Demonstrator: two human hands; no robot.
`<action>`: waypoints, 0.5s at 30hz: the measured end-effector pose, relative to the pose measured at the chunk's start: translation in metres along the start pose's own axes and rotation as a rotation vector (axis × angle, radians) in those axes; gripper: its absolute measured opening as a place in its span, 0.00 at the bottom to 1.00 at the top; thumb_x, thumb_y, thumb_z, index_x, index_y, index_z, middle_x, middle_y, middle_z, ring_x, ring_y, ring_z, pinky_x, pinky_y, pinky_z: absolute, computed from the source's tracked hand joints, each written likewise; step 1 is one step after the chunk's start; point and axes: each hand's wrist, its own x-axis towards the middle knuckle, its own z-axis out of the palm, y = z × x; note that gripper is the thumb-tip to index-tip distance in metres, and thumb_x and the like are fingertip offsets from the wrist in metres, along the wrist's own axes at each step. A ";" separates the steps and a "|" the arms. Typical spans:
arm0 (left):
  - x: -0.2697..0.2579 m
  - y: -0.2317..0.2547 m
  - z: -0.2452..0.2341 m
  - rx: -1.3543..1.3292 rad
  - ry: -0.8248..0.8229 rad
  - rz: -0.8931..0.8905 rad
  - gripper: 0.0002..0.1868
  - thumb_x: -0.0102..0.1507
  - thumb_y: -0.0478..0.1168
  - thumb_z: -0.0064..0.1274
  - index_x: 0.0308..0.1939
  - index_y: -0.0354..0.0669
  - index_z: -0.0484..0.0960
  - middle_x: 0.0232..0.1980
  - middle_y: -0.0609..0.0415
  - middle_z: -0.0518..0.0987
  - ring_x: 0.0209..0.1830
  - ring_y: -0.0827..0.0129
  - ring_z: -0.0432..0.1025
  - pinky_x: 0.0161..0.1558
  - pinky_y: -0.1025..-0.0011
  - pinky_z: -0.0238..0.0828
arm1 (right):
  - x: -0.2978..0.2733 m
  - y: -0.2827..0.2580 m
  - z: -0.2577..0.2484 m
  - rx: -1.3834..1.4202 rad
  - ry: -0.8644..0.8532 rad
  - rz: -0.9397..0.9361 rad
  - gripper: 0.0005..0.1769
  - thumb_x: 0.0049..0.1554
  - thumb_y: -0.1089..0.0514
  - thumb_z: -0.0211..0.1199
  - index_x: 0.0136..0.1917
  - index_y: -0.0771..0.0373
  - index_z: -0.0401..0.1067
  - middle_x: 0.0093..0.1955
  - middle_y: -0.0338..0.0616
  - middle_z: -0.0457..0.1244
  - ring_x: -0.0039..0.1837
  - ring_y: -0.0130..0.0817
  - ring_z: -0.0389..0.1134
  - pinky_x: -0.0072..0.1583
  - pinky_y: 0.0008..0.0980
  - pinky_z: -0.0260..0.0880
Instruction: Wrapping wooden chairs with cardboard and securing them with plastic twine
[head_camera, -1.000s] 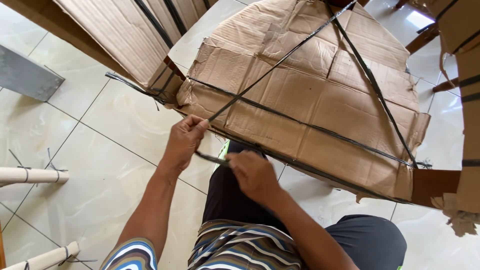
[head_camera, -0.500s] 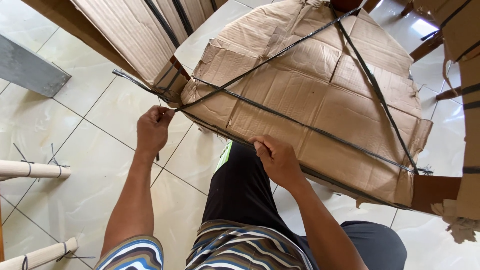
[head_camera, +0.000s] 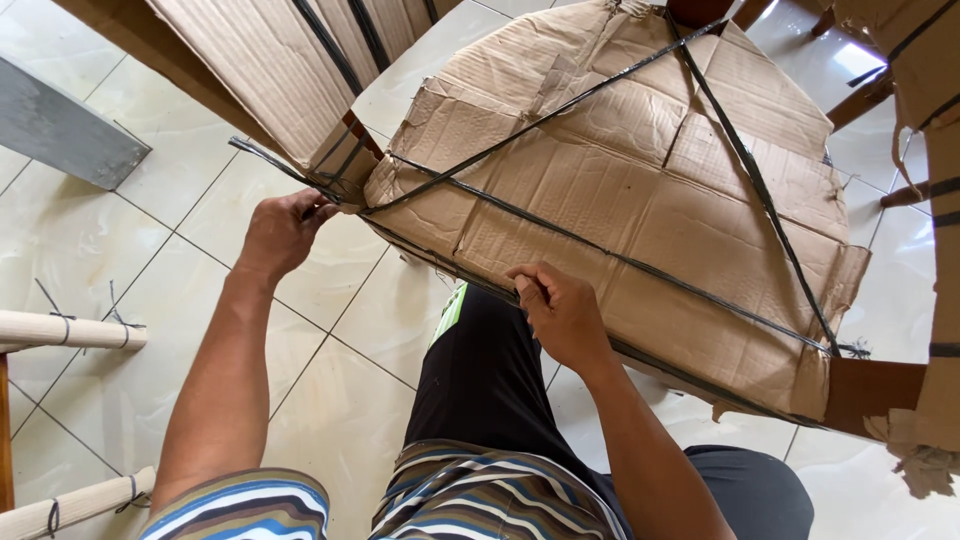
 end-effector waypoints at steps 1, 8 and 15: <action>0.000 -0.001 0.000 0.001 0.001 -0.004 0.07 0.70 0.44 0.58 0.44 0.46 0.86 0.28 0.42 0.80 0.34 0.41 0.76 0.46 0.52 0.72 | 0.000 0.000 0.000 0.001 -0.005 0.000 0.15 0.66 0.60 0.53 0.60 0.69 0.75 0.35 0.53 0.68 0.34 0.32 0.70 0.32 0.30 0.76; -0.038 -0.007 0.016 -0.126 -0.115 -0.172 0.13 0.69 0.52 0.54 0.48 0.50 0.85 0.33 0.41 0.81 0.42 0.42 0.77 0.51 0.47 0.72 | 0.000 0.009 0.002 -0.014 0.021 -0.008 0.14 0.65 0.59 0.55 0.59 0.64 0.77 0.34 0.51 0.69 0.32 0.32 0.70 0.32 0.31 0.75; -0.082 0.036 -0.011 -0.450 -0.021 -0.177 0.06 0.74 0.37 0.53 0.50 0.44 0.85 0.36 0.48 0.83 0.38 0.70 0.72 0.51 0.65 0.71 | 0.000 0.013 0.000 -0.123 0.069 -0.127 0.13 0.65 0.57 0.57 0.59 0.61 0.78 0.36 0.54 0.70 0.38 0.47 0.75 0.39 0.44 0.77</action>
